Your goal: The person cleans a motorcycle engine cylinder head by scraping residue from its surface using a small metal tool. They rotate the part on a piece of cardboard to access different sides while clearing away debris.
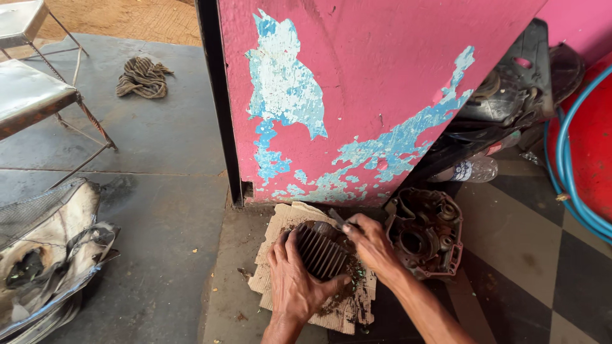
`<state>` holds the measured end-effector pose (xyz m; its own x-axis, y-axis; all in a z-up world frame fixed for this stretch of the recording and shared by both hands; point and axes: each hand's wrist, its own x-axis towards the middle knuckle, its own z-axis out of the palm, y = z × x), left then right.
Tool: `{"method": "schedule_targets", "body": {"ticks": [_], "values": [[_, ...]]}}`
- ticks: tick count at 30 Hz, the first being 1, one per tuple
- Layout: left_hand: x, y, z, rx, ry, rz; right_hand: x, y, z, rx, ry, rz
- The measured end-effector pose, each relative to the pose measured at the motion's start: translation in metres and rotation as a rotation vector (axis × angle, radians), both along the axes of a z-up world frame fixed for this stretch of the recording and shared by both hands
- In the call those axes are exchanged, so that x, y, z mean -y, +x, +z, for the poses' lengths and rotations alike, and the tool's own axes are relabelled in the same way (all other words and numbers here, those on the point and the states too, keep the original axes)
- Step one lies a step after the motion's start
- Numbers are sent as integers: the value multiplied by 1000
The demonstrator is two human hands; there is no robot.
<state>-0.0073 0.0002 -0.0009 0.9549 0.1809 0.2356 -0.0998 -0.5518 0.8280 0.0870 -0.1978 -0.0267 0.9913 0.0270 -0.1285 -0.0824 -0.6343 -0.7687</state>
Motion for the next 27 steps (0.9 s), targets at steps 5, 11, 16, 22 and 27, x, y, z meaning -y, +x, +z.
{"method": "schedule_targets", "body": {"ticks": [5, 11, 16, 22, 27], "values": [[-11, 12, -15, -192, -526, 131, -16, -3, -5, 171, 70, 19], [-19, 23, -44, -482, -638, 207, -28, -4, -13, 145, 236, -52], [-8, 27, -59, -440, -728, 193, -41, -8, -9, 52, 365, -193], [5, 12, -34, -252, -564, 213, -52, -9, -2, 86, 478, -221], [0, 9, -19, -50, -333, 228, -51, -7, -9, 104, 768, -174]]}}
